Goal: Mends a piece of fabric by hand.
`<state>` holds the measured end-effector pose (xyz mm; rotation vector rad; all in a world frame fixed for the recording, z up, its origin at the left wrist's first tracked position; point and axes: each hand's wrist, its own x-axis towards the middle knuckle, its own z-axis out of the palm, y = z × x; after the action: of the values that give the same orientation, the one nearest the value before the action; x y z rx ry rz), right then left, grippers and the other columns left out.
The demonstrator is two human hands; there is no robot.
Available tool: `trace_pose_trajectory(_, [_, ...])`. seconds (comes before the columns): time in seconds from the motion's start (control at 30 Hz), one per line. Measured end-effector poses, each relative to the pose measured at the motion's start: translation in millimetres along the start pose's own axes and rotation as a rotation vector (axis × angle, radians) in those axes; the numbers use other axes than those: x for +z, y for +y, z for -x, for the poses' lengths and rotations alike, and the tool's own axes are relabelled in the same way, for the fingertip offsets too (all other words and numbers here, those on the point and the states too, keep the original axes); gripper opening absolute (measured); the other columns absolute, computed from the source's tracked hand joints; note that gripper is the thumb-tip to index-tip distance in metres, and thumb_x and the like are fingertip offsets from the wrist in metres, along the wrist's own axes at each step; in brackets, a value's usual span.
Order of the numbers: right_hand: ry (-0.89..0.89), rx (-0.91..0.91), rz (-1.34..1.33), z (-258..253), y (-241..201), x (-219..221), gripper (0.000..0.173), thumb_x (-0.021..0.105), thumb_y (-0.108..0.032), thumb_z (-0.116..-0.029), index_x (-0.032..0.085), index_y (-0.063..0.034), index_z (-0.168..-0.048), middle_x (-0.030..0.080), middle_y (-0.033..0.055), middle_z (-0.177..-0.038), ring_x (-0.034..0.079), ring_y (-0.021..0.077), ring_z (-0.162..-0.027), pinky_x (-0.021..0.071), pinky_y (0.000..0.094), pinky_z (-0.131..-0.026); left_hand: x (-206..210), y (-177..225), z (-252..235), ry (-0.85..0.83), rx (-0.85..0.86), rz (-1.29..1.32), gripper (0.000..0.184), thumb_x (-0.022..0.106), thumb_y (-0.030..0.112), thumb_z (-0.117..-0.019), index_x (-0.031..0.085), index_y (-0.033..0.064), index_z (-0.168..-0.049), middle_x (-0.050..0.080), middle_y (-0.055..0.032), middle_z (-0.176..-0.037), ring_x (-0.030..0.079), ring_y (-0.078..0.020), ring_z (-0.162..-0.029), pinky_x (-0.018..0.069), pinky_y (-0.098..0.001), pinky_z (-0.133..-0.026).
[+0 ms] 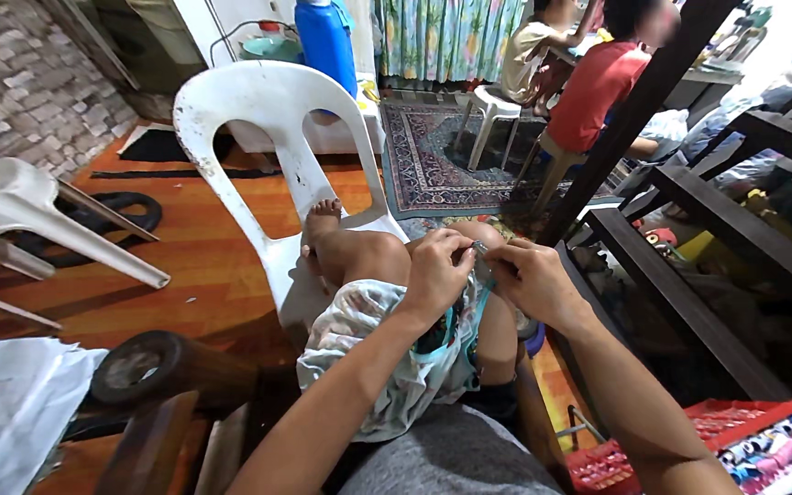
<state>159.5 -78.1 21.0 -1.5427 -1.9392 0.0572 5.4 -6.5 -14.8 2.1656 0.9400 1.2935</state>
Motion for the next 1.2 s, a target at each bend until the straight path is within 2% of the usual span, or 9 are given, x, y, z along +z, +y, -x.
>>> trace_pose_trajectory(0.23, [0.003, 0.008, -0.004, -1.8, -1.2, 0.0, 0.014, 0.064, -0.002, -0.0933, 0.077, -0.0001, -0.098, 0.068, 0.014, -0.084, 0.067, 0.0237, -0.075, 0.056, 0.0376, -0.068, 0.8, 0.3, 0.5, 0.016, 0.011, -0.005, 0.009, 0.071, 0.002, -0.0904, 0.076, -0.002, -0.097, 0.071, -0.0182, -0.107, 0.069, -0.0264, -0.1, 0.0563, -0.0397, -0.089])
trace_pose_trajectory(0.5, [0.021, 0.022, -0.012, -3.0, -1.5, 2.7, 0.014, 0.063, -0.003, -0.094, 0.076, 0.0, -0.098, 0.069, 0.0138, -0.087, 0.067, 0.0222, -0.075, 0.0559, 0.0368, -0.068, 2.3, 0.8, 2.2, 0.033, 0.022, -0.012, 0.009, 0.071, 0.002, -0.0908, 0.076, -0.0022, -0.097, 0.071, -0.0178, -0.106, 0.069, -0.0254, -0.1, 0.0563, -0.0385, -0.088])
trace_pose_trajectory(0.6, [0.053, -0.003, -0.024, -2.5, 0.5, 4.5, 0.013, 0.064, -0.002, -0.093, 0.076, 0.0006, -0.096, 0.069, 0.0142, -0.086, 0.067, 0.0231, -0.074, 0.0561, 0.037, -0.068, 3.9, -1.0, 2.5, 0.039, 0.054, -0.021, 0.011, 0.07, 0.002, -0.0908, 0.076, -0.0034, -0.098, 0.071, -0.0187, -0.106, 0.069, -0.0276, -0.101, 0.0563, -0.04, -0.089])
trace_pose_trajectory(1.0, [0.022, 0.029, -0.028, -0.4, -1.0, 0.9, 0.013, 0.063, -0.001, -0.0929, 0.076, 0.0011, -0.097, 0.068, 0.014, -0.085, 0.066, 0.0227, -0.075, 0.056, 0.0359, -0.069, 8.5, -4.5, 3.5, 0.088, 0.094, -0.013, 0.01, 0.071, 0.001, -0.0896, 0.077, -0.0024, -0.096, 0.071, -0.0176, -0.103, 0.069, -0.0249, -0.099, 0.0561, -0.0351, -0.088])
trace_pose_trajectory(1.2, [0.019, 0.034, -0.021, -1.2, -1.0, 1.2, 0.015, 0.062, -0.003, -0.0938, 0.076, 0.0003, -0.097, 0.067, 0.012, -0.083, 0.064, 0.0192, -0.073, 0.0541, 0.0332, -0.067, 7.9, -3.4, 3.6, 0.084, 0.087, -0.009, 0.01, 0.07, 0.001, -0.0897, 0.077, -0.0026, -0.097, 0.071, -0.0173, -0.103, 0.069, -0.0247, -0.099, 0.056, -0.0348, -0.088])
